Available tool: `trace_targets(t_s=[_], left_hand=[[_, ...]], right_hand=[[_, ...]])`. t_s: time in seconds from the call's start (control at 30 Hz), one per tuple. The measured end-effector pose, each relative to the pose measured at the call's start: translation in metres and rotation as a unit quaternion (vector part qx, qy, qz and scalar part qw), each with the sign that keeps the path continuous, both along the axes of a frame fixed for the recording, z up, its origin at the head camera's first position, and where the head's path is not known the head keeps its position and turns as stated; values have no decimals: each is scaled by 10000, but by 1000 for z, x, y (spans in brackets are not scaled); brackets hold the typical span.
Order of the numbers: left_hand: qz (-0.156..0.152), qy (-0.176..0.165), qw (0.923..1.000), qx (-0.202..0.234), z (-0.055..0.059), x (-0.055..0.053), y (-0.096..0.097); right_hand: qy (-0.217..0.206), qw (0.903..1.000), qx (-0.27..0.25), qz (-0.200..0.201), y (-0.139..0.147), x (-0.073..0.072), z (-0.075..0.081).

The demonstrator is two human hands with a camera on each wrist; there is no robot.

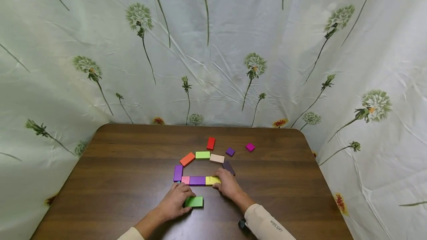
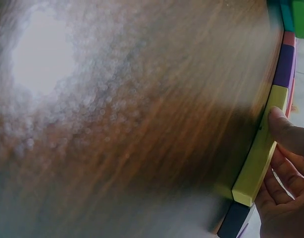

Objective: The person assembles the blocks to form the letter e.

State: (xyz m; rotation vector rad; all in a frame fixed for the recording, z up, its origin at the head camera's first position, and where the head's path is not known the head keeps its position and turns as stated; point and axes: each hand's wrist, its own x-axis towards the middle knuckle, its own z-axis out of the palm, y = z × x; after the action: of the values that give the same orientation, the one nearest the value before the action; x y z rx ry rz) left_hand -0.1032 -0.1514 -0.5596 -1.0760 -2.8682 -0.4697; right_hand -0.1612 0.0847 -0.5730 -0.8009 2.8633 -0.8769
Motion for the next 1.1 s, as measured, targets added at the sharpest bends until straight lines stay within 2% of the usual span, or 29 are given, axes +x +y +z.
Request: trace_targets(t_s=[0.17,0.37,0.8,1.1], left_hand=[[-48,160,9995,-257,-7,1,0],[10,389,9989,-258,-13,3,-2],[112,600,9979,-227,-15,5,-4],[175,597,9979,-168,-18,6,-7]], right_hand=[[14,10000,-35,-2,1,0,-1],[91,9999,-51,-1,1,-1,-1],[147,9998,-82,60,2,-1,-4],[107,9999,-76,2,1,0,-3]])
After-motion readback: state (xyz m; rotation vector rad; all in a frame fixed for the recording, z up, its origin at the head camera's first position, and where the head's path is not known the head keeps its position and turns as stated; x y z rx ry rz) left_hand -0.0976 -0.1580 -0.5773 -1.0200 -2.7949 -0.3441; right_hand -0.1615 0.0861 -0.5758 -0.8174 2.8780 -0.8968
